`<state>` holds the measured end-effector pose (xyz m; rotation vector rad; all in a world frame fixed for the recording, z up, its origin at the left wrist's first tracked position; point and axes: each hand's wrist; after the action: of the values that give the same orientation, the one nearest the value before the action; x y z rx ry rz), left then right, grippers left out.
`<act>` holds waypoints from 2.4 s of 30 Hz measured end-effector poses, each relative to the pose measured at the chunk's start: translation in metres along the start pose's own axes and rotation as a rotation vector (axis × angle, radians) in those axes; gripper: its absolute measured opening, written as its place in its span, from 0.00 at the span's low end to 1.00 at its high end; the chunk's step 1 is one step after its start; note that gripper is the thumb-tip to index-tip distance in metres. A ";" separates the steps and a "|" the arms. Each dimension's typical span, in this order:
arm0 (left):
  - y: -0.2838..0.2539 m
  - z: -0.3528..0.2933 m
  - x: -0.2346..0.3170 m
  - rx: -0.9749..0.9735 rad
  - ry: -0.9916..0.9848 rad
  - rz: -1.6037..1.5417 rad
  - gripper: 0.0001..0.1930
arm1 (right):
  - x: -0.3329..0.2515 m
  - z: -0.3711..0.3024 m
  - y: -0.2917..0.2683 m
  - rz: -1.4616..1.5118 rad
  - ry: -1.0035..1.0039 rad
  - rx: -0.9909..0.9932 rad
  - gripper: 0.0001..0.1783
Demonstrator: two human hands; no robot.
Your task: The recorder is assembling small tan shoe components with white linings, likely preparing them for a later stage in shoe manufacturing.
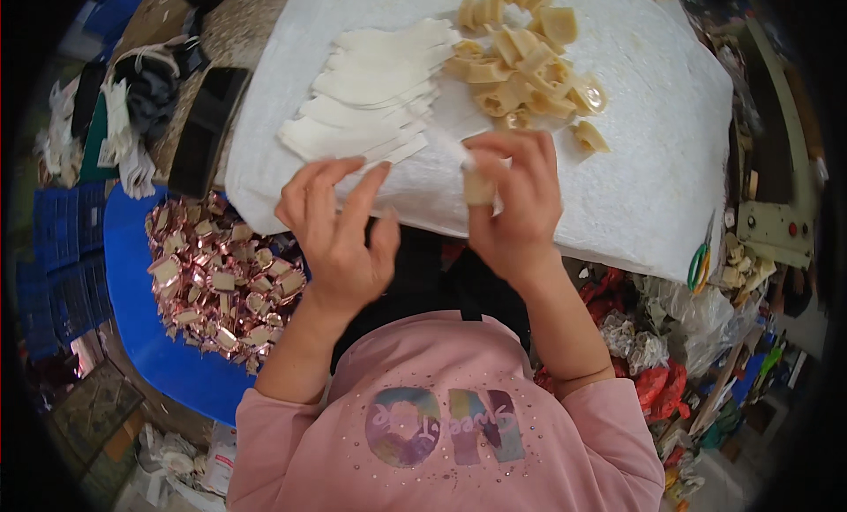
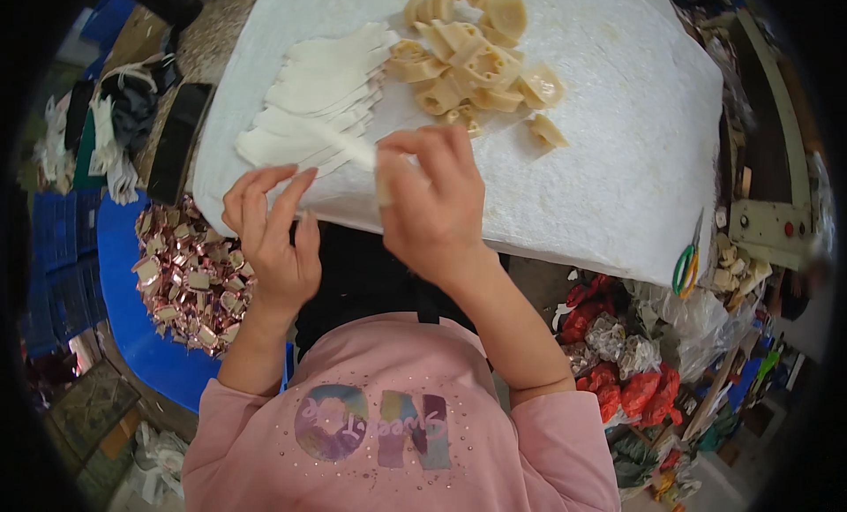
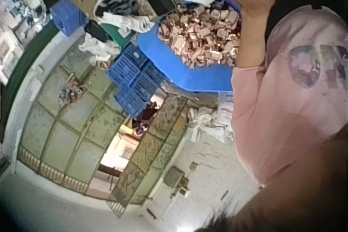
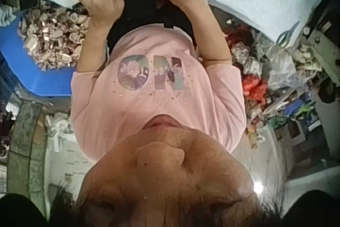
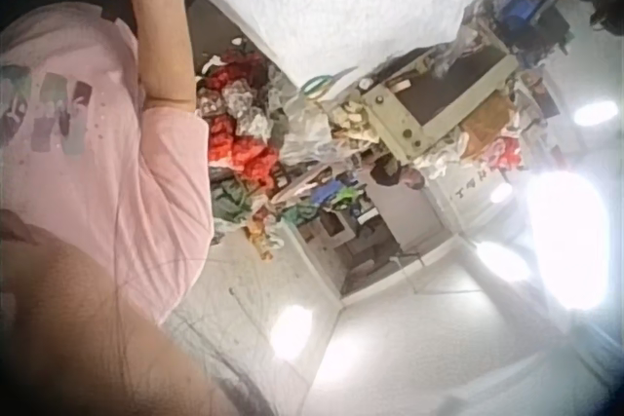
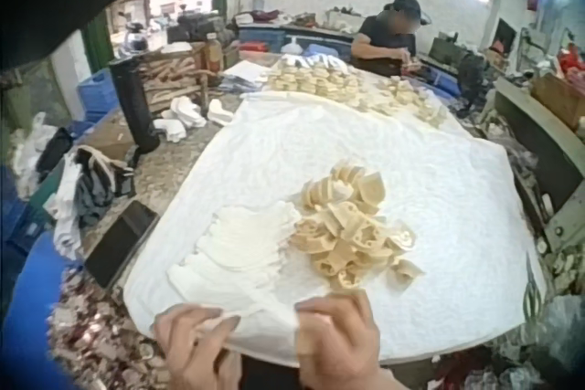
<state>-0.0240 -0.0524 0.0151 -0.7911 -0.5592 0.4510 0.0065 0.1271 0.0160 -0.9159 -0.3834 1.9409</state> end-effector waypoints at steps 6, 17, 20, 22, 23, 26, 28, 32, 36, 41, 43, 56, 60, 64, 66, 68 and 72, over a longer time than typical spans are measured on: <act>0.031 0.009 0.036 -0.101 -0.544 -1.061 0.20 | -0.007 -0.015 -0.032 0.002 0.038 -0.270 0.15; 0.046 0.006 0.043 -0.127 -0.745 -1.517 0.21 | 0.089 -0.042 -0.070 -0.035 0.735 0.177 0.19; 0.043 0.007 0.042 -0.056 -0.806 -1.579 0.20 | 0.073 -0.045 -0.073 -0.153 0.682 -0.150 0.17; 0.045 0.007 0.042 -0.042 -0.822 -1.646 0.21 | 0.071 -0.047 -0.075 -0.115 0.701 -0.144 0.16; 0.045 0.008 0.042 -0.042 -0.819 -1.648 0.21 | 0.068 -0.045 -0.082 -0.105 0.687 -0.239 0.17; 0.042 0.007 0.039 -0.020 -0.861 -1.689 0.22 | 0.062 -0.041 -0.094 0.018 0.661 -0.439 0.19; 0.039 0.009 0.038 -0.021 -0.856 -1.781 0.22 | 0.060 -0.041 -0.099 0.117 0.649 -0.534 0.21; 0.038 0.008 0.036 -0.032 -0.851 -1.778 0.23 | 0.057 -0.043 -0.093 -0.290 0.396 -0.418 0.24; 0.037 0.001 0.034 -0.043 -0.809 -1.681 0.22 | 0.029 -0.039 -0.082 0.303 0.510 -0.052 0.22; 0.038 0.003 0.051 0.059 -0.746 -1.598 0.21 | -0.007 -0.029 -0.057 0.518 0.310 0.049 0.20; 0.030 0.010 0.060 0.072 -0.757 -1.625 0.21 | -0.008 -0.036 -0.039 0.501 0.255 0.089 0.21; 0.020 0.000 0.052 -0.034 -0.685 -1.451 0.18 | -0.006 -0.035 -0.024 0.442 0.066 0.150 0.26; 0.018 -0.002 0.055 -0.057 -0.725 -1.439 0.18 | -0.005 -0.035 -0.027 0.390 0.073 0.114 0.26; 0.017 -0.007 0.055 -0.092 -0.630 -1.323 0.19 | -0.004 -0.034 -0.026 0.304 0.066 0.130 0.27; 0.013 -0.007 0.056 -0.186 -0.614 -1.187 0.21 | -0.004 -0.031 -0.029 0.223 0.017 0.127 0.28; 0.017 -0.001 0.056 -0.099 -0.525 -1.174 0.20 | -0.001 -0.031 -0.025 0.215 0.016 0.134 0.28; 0.003 0.020 0.059 -0.050 -0.488 -1.078 0.17 | 0.000 -0.035 -0.019 0.287 0.045 0.182 0.25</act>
<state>0.0084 -0.0061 0.0416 -0.3235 -1.3439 -0.3891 0.0442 0.1337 0.0035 -0.9321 -0.0478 2.1699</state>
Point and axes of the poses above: each hand's wrist, its own z-axis towards the middle knuckle, its own y-axis out of the palm, x = y × z, and after that the axes turned 7 degrees about y, right-handed
